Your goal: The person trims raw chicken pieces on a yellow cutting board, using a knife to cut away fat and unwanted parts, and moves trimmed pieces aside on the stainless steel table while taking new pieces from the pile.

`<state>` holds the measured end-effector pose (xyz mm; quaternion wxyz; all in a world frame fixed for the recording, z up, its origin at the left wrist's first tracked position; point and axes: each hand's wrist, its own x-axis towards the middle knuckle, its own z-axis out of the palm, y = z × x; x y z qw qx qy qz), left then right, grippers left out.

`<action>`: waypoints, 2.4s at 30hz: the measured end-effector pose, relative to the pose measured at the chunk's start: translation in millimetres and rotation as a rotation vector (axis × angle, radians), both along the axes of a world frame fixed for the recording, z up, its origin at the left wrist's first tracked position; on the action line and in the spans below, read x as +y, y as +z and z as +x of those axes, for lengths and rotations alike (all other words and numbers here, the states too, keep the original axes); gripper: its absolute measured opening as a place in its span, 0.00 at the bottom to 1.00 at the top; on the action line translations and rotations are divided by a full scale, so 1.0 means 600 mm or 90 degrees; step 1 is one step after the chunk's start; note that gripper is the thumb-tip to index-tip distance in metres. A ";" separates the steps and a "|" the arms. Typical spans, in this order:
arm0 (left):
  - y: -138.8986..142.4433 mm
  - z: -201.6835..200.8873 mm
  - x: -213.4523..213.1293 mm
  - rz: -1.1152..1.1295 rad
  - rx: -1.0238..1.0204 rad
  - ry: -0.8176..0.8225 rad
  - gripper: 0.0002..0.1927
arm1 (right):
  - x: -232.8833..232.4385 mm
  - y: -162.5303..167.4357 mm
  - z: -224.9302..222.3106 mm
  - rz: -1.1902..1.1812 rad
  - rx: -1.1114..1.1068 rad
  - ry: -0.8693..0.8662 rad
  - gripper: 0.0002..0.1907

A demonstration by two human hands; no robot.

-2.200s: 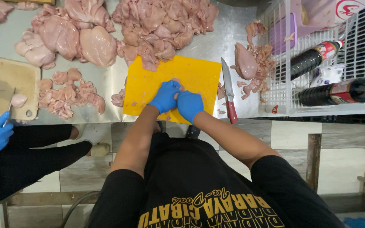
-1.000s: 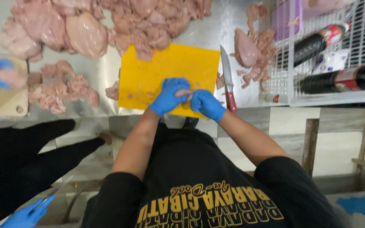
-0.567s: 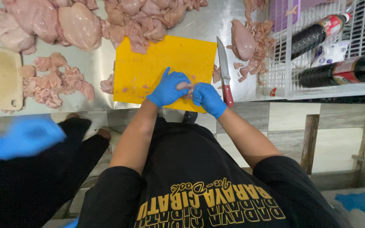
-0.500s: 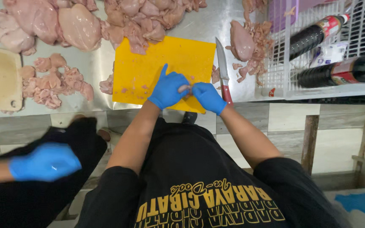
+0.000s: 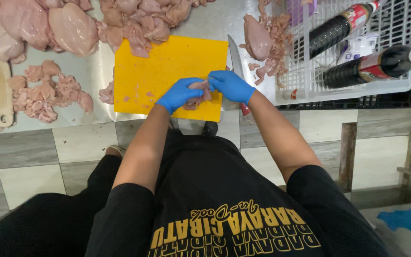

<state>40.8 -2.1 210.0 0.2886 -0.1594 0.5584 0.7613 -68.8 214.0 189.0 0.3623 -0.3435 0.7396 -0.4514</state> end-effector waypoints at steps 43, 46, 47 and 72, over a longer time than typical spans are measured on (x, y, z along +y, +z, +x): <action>-0.118 -0.003 0.045 -0.810 0.503 -0.113 0.17 | -0.056 -0.054 0.101 0.227 0.298 -0.024 0.13; -0.116 -0.002 0.040 -0.789 0.503 -0.176 0.18 | -0.063 -0.069 0.100 0.153 0.300 0.005 0.16; -0.115 -0.002 0.038 -0.782 0.507 -0.197 0.24 | -0.064 -0.071 0.100 0.184 0.312 0.024 0.15; -0.139 0.013 0.082 -1.069 0.526 -0.137 0.01 | -0.046 -0.063 0.080 0.119 0.164 -0.082 0.17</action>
